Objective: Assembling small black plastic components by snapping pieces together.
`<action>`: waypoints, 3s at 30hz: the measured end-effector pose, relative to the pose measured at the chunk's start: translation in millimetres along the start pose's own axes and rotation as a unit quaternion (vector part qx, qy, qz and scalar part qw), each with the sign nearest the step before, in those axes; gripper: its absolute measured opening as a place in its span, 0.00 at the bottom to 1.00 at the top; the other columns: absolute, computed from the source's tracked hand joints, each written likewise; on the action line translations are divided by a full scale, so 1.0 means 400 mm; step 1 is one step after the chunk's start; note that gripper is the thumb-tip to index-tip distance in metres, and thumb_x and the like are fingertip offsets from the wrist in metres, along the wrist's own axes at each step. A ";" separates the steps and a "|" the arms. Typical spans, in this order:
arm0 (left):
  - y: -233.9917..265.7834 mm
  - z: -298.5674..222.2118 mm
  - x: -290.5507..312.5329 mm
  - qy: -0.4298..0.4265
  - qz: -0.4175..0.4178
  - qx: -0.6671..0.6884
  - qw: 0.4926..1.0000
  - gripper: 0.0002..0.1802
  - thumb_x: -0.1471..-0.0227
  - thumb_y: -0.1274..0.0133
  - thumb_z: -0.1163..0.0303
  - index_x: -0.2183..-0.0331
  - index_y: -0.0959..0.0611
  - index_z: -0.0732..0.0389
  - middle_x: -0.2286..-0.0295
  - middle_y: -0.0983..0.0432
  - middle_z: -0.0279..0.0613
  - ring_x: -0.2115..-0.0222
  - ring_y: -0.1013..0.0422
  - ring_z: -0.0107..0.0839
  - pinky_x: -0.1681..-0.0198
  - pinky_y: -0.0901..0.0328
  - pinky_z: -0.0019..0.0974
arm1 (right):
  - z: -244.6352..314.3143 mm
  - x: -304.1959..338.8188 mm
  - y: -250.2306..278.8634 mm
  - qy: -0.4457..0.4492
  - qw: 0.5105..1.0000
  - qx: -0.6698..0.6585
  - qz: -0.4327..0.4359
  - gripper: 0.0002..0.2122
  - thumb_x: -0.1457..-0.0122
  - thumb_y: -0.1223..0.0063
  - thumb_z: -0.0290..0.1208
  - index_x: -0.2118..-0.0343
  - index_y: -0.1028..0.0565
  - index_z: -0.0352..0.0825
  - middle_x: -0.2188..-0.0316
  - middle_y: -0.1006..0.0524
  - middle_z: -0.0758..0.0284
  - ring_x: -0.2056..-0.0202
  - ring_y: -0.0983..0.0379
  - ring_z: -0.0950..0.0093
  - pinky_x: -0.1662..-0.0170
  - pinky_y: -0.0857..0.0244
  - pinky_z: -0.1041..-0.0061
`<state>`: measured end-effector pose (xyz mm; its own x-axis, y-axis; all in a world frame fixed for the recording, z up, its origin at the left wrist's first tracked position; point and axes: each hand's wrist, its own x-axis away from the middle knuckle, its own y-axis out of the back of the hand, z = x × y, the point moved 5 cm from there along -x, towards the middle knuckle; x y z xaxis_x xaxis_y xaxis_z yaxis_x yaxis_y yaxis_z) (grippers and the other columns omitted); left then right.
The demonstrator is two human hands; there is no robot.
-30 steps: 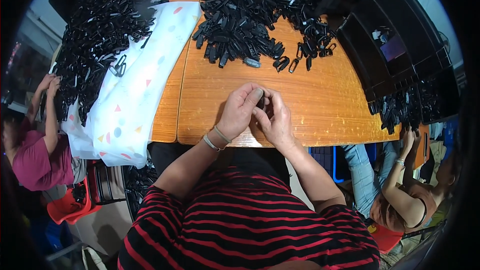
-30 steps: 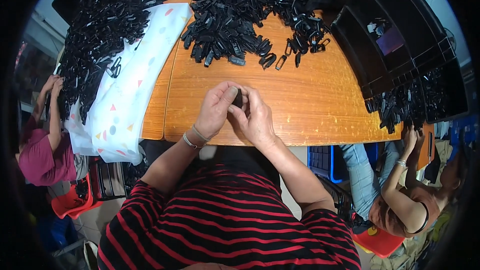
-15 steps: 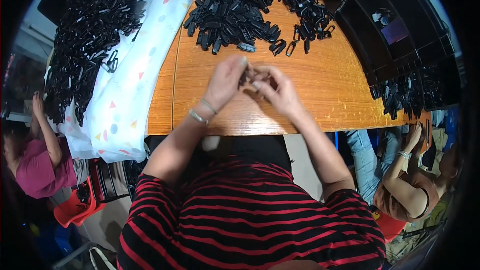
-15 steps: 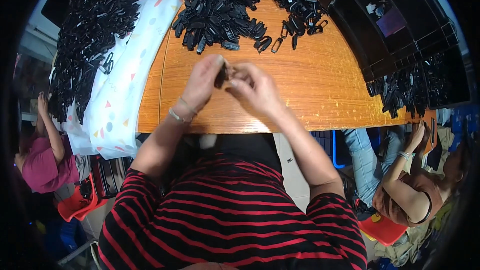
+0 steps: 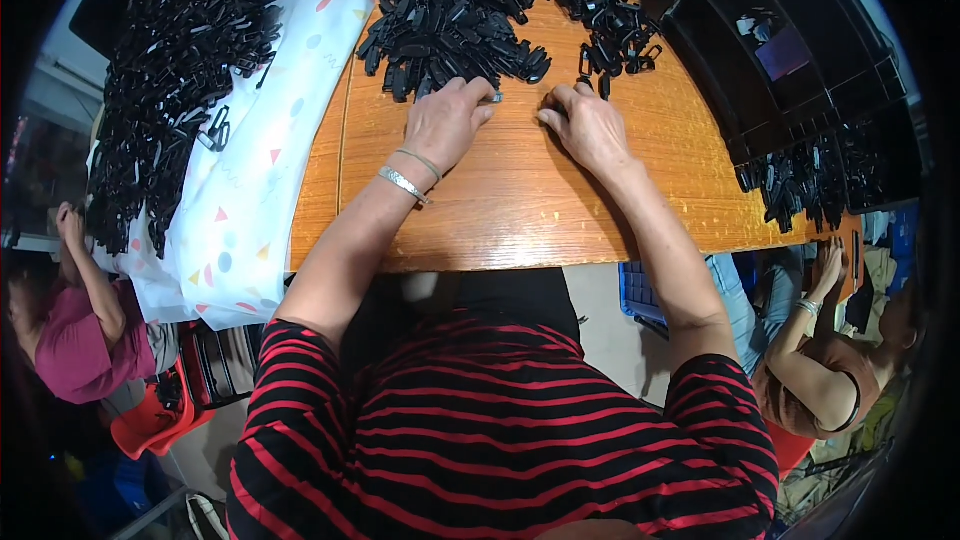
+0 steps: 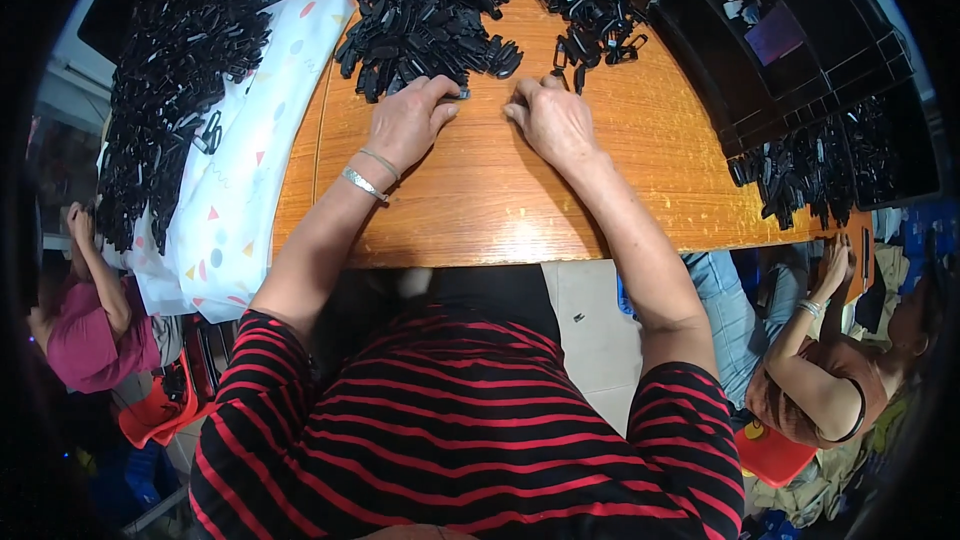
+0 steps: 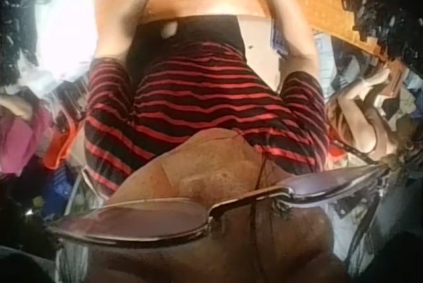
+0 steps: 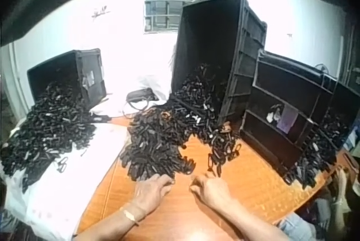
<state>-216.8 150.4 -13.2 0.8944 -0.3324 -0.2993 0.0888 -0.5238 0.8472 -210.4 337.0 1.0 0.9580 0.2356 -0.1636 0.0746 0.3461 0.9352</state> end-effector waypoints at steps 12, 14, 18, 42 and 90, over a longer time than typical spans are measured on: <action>0.001 -0.001 -0.028 -0.057 -0.050 -0.052 0.996 0.12 0.54 0.41 0.71 0.64 0.23 0.56 0.70 0.30 0.41 0.72 0.28 0.43 0.70 0.31 0.41 | 0.021 0.069 0.032 0.079 0.996 -0.031 -0.003 0.08 0.48 0.43 0.21 0.64 0.24 0.35 0.67 0.27 0.63 0.68 0.26 0.61 0.65 0.31 0.66; -0.001 -0.003 -0.037 -0.062 -0.057 -0.065 0.994 0.12 0.54 0.41 0.71 0.65 0.23 0.57 0.70 0.31 0.41 0.71 0.28 0.43 0.70 0.31 0.41 | 0.019 0.067 0.026 0.086 0.996 -0.022 -0.012 0.08 0.48 0.43 0.21 0.65 0.24 0.35 0.67 0.27 0.64 0.68 0.26 0.60 0.65 0.30 0.66; -0.005 -0.006 -0.042 -0.052 -0.055 -0.096 0.993 0.12 0.55 0.40 0.71 0.66 0.23 0.57 0.70 0.31 0.42 0.71 0.27 0.43 0.70 0.31 0.41 | 0.025 0.060 0.033 0.133 0.990 0.003 -0.036 0.06 0.48 0.42 0.24 0.67 0.26 0.33 0.67 0.27 0.63 0.68 0.26 0.61 0.68 0.30 0.65; -0.002 -0.037 0.084 -0.037 0.015 0.156 0.987 0.13 0.56 0.41 0.77 0.64 0.19 0.61 0.70 0.27 0.47 0.67 0.29 0.46 0.61 0.33 0.39 | 0.098 0.123 0.036 0.075 0.992 -0.100 -0.024 0.10 0.48 0.41 0.27 0.63 0.26 0.32 0.68 0.27 0.59 0.67 0.26 0.60 0.65 0.31 0.66; 0.143 -0.134 0.236 0.005 -0.110 0.493 0.863 0.10 0.48 0.48 0.76 0.62 0.21 0.66 0.68 0.26 0.42 0.68 0.28 0.30 0.63 0.34 0.30 | 0.252 0.210 -0.014 0.121 0.919 -0.342 -0.155 0.26 0.52 0.41 0.17 0.48 0.34 0.32 0.67 0.27 0.59 0.72 0.24 0.68 0.71 0.30 0.73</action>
<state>-103.8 131.3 30.5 0.9074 -0.1360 -0.3977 -0.1549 -0.9878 -0.0156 -102.5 263.5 13.6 0.8238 0.1955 -0.5322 0.0628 0.9015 0.4282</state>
